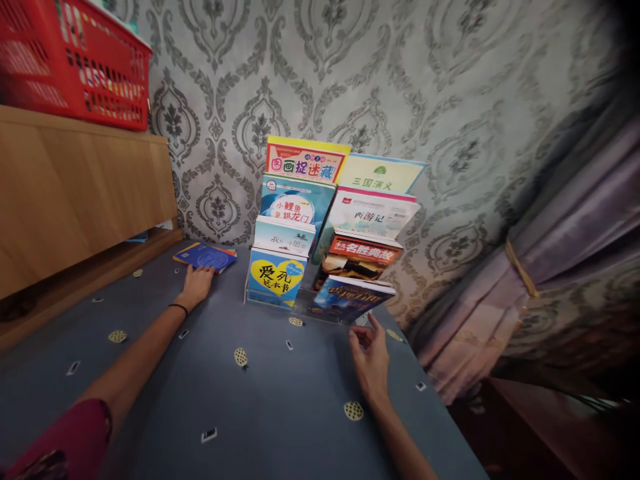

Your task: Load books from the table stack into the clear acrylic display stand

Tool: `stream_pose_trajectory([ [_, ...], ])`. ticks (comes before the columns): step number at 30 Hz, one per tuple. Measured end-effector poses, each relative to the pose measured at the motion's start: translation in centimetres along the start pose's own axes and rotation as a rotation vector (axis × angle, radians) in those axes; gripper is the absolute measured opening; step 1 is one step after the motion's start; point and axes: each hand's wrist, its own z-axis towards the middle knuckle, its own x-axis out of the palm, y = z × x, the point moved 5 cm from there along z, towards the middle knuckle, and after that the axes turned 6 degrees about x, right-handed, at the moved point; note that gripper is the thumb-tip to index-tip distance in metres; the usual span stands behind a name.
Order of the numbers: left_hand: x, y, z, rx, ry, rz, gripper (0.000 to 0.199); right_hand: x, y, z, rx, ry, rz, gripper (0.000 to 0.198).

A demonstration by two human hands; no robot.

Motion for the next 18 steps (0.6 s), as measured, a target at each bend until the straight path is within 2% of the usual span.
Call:
stream_pose_trajectory([
  [5, -1.4, -0.5, -1.9, 0.071, 0.052, 0.057, 0.039, 1.7, 0.9, -1.5, -0.048, 0.159, -0.109, 0.052],
  [12, -3.6, -2.1, -7.8, 0.162, 0.125, 0.102, 0.035, 3.9, 2.2, -3.3, -0.104, 0.371, -0.173, 0.038],
  [15, -4.6, -3.9, -10.6, 0.227, 0.195, 0.123, 0.036, 4.2, 2.5, -3.5, -0.125, 0.401, -0.195, 0.035],
  [18, -6.0, -7.0, -13.3, 0.321, 0.265, 0.095, 0.037, 4.4, 2.9, -3.7, -0.157, 0.418, -0.197, 0.033],
])
